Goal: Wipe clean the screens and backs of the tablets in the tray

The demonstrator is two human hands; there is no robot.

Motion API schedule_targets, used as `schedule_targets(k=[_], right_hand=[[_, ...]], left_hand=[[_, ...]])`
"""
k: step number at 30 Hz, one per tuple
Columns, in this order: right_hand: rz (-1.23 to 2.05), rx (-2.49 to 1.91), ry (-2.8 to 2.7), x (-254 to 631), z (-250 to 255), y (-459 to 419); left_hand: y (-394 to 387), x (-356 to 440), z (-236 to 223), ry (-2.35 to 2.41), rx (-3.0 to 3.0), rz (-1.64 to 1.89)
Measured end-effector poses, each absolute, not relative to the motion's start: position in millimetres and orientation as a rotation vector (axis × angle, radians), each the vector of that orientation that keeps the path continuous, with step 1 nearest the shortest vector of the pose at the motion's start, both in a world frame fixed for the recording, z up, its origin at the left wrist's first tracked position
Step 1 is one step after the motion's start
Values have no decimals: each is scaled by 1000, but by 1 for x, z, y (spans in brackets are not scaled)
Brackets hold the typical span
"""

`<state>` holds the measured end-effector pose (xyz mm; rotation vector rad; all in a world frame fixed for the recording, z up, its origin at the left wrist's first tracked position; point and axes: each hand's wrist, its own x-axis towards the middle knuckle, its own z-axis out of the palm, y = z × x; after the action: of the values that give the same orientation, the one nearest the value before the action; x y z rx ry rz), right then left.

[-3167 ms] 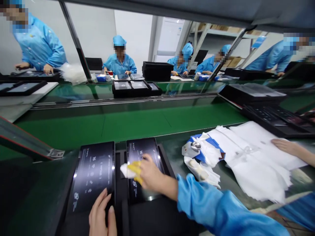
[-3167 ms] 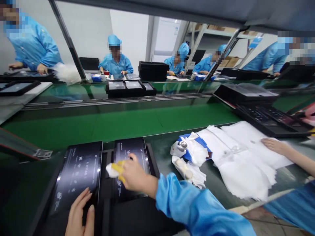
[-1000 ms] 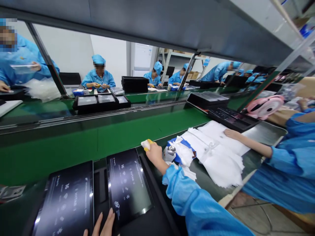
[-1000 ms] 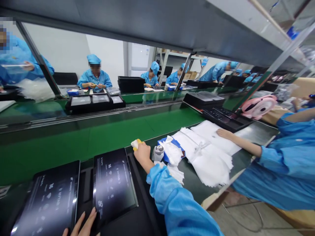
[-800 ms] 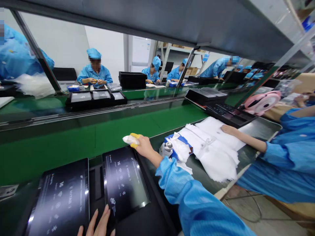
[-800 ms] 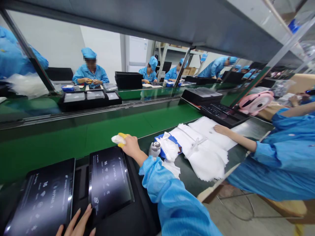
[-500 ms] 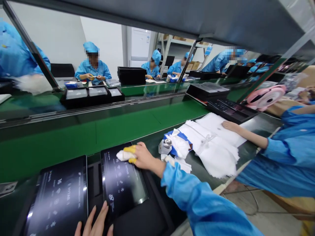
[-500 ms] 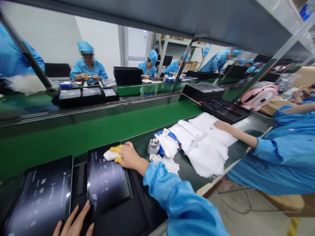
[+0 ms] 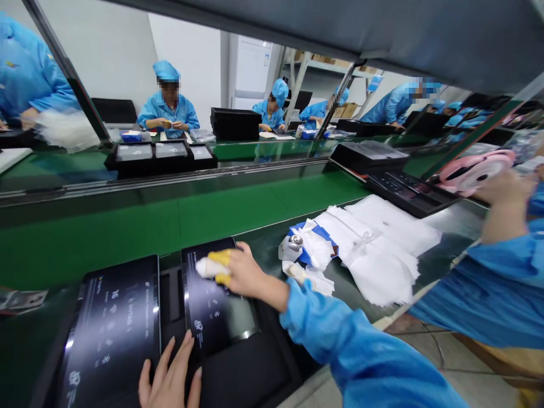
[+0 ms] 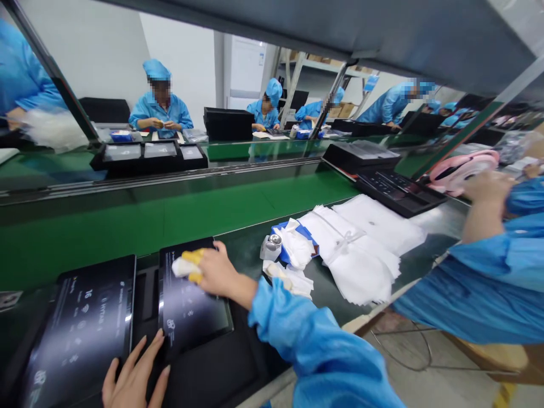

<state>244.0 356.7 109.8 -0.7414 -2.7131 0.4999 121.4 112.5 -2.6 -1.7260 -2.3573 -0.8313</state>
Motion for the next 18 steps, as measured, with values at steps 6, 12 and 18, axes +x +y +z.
schedule_targets(k=[6, 12, 18], right_hand=[[361, -955, -2670, 180, 107, 401], [638, -397, -2772, 264, 66, 301], [754, -339, -2741, 302, 70, 290]], left_hand=[[108, 116, -2, -2340, -1756, -922], [102, 101, -10, -2212, -1789, -918], [103, 97, -9, -2077, -1874, -808]])
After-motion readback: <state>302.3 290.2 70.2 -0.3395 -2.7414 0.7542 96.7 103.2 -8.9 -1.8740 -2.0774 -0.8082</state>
